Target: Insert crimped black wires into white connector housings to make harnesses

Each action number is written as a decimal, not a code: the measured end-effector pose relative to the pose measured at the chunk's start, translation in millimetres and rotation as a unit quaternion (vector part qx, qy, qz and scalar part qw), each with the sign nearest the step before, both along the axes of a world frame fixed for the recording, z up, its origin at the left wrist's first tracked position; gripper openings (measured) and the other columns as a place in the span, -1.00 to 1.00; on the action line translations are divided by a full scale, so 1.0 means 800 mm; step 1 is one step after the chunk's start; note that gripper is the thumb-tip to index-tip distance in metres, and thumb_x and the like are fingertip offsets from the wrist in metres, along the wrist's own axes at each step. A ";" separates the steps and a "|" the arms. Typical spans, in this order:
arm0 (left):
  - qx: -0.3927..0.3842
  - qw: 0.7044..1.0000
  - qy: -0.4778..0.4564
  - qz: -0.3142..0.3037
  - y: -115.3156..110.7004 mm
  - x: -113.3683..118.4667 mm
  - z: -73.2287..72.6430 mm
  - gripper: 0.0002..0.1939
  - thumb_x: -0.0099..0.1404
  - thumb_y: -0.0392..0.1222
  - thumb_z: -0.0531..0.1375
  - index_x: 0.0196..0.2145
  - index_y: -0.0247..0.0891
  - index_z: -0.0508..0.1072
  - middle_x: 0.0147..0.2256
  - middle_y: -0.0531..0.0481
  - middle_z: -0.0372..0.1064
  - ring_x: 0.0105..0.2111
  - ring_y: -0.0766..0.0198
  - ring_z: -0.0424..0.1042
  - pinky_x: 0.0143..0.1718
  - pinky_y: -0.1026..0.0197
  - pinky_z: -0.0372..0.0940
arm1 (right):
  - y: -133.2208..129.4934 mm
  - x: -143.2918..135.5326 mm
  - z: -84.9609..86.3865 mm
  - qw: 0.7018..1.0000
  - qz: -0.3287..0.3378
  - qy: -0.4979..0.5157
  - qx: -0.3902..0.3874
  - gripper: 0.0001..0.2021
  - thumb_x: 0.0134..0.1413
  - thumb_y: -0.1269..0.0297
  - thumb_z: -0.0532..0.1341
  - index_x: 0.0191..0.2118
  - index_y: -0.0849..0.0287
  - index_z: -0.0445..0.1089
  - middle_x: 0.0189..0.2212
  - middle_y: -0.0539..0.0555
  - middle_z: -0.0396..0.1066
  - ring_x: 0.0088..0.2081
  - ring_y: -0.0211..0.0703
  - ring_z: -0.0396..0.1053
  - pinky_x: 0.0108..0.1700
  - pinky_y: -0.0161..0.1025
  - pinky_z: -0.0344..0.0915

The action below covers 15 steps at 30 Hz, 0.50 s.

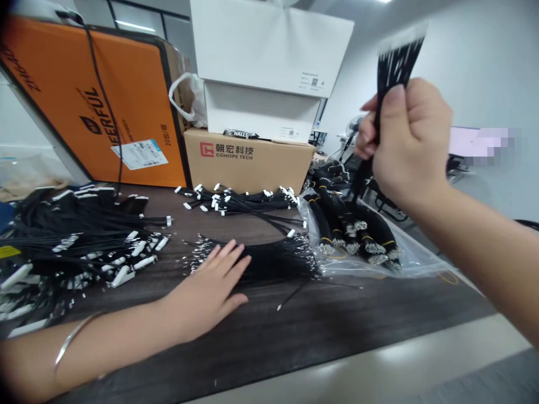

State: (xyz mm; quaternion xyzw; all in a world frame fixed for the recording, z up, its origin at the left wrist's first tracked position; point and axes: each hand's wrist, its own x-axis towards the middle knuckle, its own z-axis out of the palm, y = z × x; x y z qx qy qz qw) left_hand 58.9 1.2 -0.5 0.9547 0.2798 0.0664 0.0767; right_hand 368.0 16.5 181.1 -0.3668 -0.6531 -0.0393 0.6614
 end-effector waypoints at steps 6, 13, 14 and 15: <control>0.005 0.997 -0.055 -0.048 0.001 0.080 0.029 -0.44 0.57 0.09 0.29 0.37 -0.24 0.44 0.38 -0.29 0.43 0.31 -0.17 0.50 0.28 -0.30 0.46 | 0.029 -0.038 0.012 0.995 0.083 0.049 -0.033 -0.67 0.50 0.05 0.28 -0.33 0.03 0.35 -0.62 -0.16 0.10 -0.63 -0.30 0.05 -0.58 -0.28 0.04; 0.035 0.999 -0.028 -0.001 0.043 0.101 0.020 -0.54 0.53 -0.04 0.36 0.29 -0.19 0.49 0.31 -0.22 0.46 0.20 -0.14 0.54 0.18 -0.30 0.51 | 0.008 -0.020 0.003 0.996 0.061 0.063 -0.034 -0.65 0.57 0.12 0.22 -0.36 0.01 0.31 -0.66 -0.18 0.11 -0.67 -0.31 0.00 -0.62 -0.27 -0.02; 0.037 0.999 -0.023 0.001 0.039 0.092 0.024 -0.53 0.54 -0.01 0.35 0.30 -0.20 0.49 0.32 -0.23 0.45 0.22 -0.15 0.53 0.20 -0.31 0.49 | 0.004 -0.017 0.002 0.995 0.053 0.057 -0.064 -0.63 0.58 0.15 0.21 -0.38 0.03 0.32 -0.67 -0.18 0.12 -0.68 -0.34 -0.01 -0.63 -0.30 -0.06; 0.039 0.999 -0.015 0.002 0.031 0.080 0.031 -0.52 0.54 0.02 0.35 0.30 -0.20 0.49 0.33 -0.24 0.44 0.24 -0.17 0.52 0.22 -0.33 0.48 | 0.001 -0.015 0.001 0.991 0.045 0.044 -0.115 -0.63 0.57 0.20 0.23 -0.40 0.06 0.35 -0.68 -0.17 0.16 -0.70 -0.38 -0.01 -0.64 -0.32 -0.08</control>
